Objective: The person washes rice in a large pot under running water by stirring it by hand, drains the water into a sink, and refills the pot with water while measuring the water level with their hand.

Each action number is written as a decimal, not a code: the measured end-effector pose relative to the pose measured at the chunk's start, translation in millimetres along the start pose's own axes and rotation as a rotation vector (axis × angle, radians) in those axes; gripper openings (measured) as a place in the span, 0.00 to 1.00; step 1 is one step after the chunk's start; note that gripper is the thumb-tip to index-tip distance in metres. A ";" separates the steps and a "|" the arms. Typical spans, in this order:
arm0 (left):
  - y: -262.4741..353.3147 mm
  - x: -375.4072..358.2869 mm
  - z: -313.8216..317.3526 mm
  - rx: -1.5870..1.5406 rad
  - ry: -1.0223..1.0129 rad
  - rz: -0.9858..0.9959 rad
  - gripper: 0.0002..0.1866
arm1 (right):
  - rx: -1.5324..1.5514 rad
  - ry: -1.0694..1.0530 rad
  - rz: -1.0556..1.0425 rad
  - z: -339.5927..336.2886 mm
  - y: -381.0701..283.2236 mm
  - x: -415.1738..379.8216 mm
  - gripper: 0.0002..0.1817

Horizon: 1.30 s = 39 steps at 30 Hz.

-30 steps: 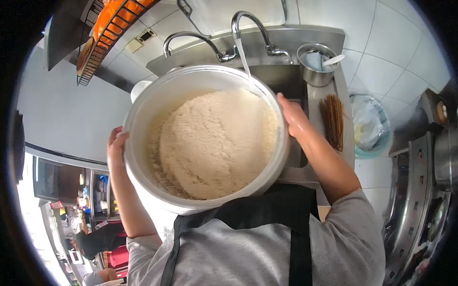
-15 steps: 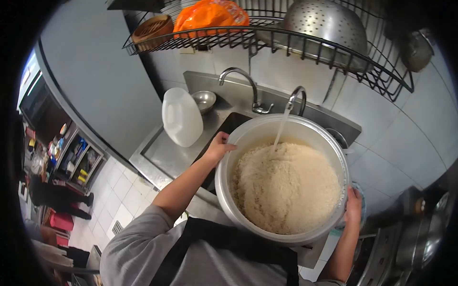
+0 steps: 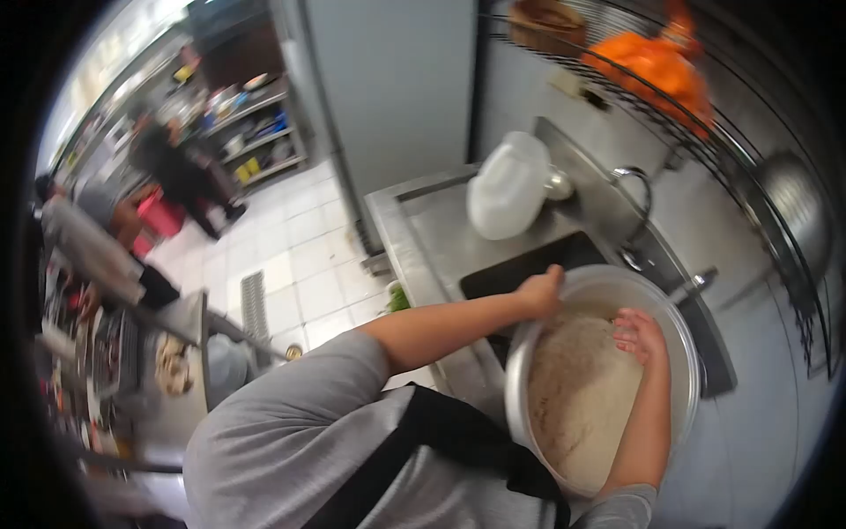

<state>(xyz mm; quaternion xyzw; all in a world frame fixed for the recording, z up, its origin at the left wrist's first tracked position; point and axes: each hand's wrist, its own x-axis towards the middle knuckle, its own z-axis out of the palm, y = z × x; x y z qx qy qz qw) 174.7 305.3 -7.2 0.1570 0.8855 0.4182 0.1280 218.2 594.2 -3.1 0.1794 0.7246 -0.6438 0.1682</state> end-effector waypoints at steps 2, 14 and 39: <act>2.8 -2.6 4.7 -0.016 0.023 -0.007 0.28 | 0.298 -0.018 -0.085 2.7 2.0 23.8 0.23; 15.6 -17.7 14.3 0.283 0.135 0.096 0.38 | -0.341 0.197 -0.504 -55.6 16.1 11.0 0.12; 34.2 -27.5 28.6 0.786 0.130 0.114 0.49 | -0.842 -0.046 -0.384 -40.4 43.8 -39.8 0.24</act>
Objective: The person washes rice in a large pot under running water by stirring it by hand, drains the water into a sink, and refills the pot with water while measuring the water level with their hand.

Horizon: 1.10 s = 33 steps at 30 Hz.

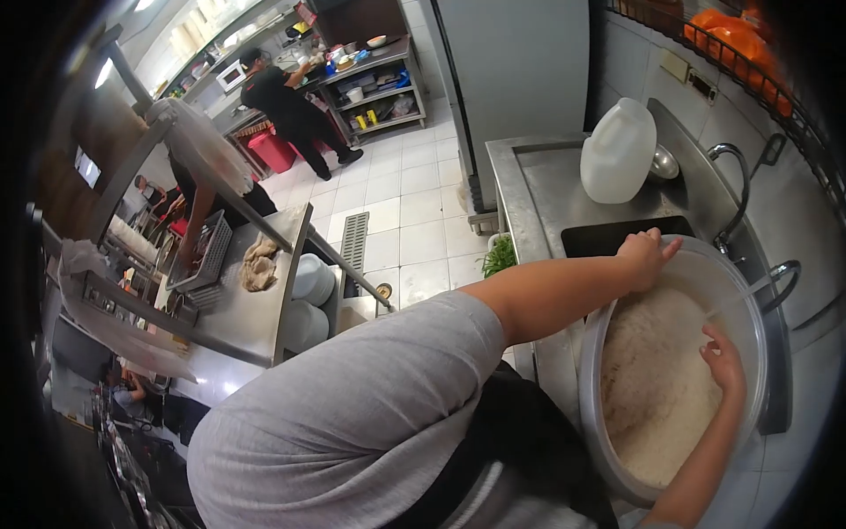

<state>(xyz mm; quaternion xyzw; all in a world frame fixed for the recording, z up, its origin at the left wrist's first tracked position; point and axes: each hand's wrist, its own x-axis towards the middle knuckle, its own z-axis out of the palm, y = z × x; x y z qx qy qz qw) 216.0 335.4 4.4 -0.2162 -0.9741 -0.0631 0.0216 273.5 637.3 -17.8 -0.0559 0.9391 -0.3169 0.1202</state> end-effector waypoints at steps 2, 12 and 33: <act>0.7 -3.9 -6.0 -0.016 -0.015 -0.013 0.51 | 0.006 -0.034 -0.010 1.4 -10.4 -1.2 0.23; 2.2 -7.8 -11.1 -0.048 -0.026 -0.021 0.54 | 0.009 -0.086 0.039 3.5 -35.4 -10.5 0.23; 0.5 -3.9 -2.6 -0.060 0.011 -0.014 0.51 | 0.061 -0.054 0.112 0.6 -31.8 -12.1 0.21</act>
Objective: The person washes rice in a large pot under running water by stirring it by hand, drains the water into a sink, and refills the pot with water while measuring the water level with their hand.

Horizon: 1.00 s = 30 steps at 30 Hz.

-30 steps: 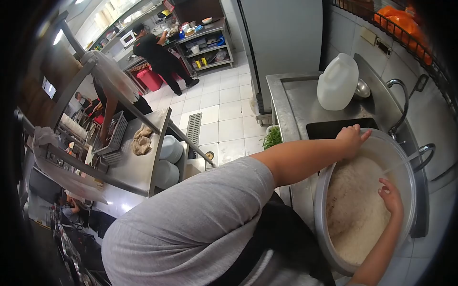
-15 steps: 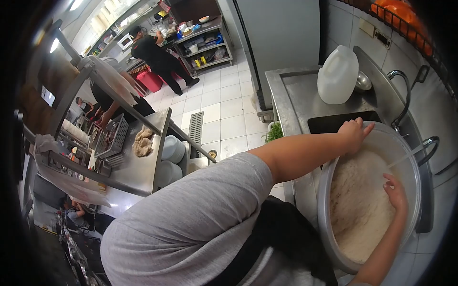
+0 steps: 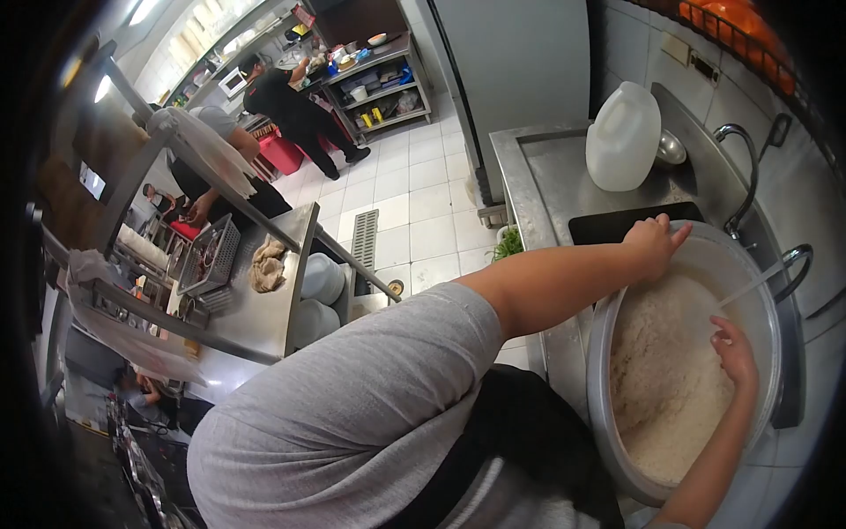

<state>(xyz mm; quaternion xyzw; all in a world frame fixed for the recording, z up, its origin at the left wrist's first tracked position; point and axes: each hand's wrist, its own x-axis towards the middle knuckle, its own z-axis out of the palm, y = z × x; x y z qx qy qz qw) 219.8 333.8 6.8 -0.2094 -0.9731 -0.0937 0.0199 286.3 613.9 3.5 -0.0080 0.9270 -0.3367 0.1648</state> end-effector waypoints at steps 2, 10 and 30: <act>-0.8 0.6 4.5 0.023 0.023 0.005 0.51 | -0.001 0.006 -0.007 1.4 3.3 1.7 0.21; 0.3 -4.4 -6.3 0.030 -0.015 0.016 0.53 | 0.041 -0.019 0.026 4.1 4.5 3.1 0.22; 1.0 -4.9 -3.2 0.031 0.021 0.001 0.48 | 0.057 -0.044 0.053 5.3 11.5 7.4 0.25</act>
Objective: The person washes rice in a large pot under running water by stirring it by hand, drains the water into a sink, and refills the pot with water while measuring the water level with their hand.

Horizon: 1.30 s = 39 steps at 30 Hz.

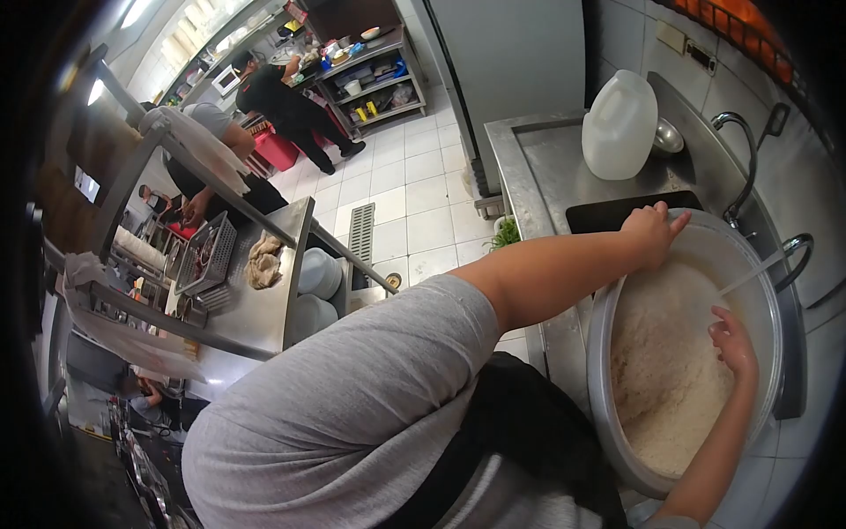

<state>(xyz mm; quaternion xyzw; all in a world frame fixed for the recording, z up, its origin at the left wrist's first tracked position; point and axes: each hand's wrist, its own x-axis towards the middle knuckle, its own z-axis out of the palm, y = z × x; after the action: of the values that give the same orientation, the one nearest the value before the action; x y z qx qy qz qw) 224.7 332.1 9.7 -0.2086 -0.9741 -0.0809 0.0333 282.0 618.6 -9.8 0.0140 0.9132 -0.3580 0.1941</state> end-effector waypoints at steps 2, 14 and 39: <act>-0.4 0.8 1.3 -0.013 0.005 0.000 0.48 | 0.002 0.000 0.000 0.4 -0.3 -0.5 0.25; 1.0 -1.2 -3.9 -0.025 -0.014 -0.012 0.46 | 0.005 -0.009 -0.012 1.0 0.8 -0.2 0.25; -9.6 15.5 11.6 -0.224 -0.076 -0.196 0.41 | -0.015 -0.034 0.026 11.9 -12.8 -1.3 0.25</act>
<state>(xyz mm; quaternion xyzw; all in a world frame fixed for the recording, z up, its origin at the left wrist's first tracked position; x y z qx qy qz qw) 206.2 331.7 -1.6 -0.1177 -0.9752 -0.1840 -0.0352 285.2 601.3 -8.9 0.0182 0.9123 -0.3486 0.2142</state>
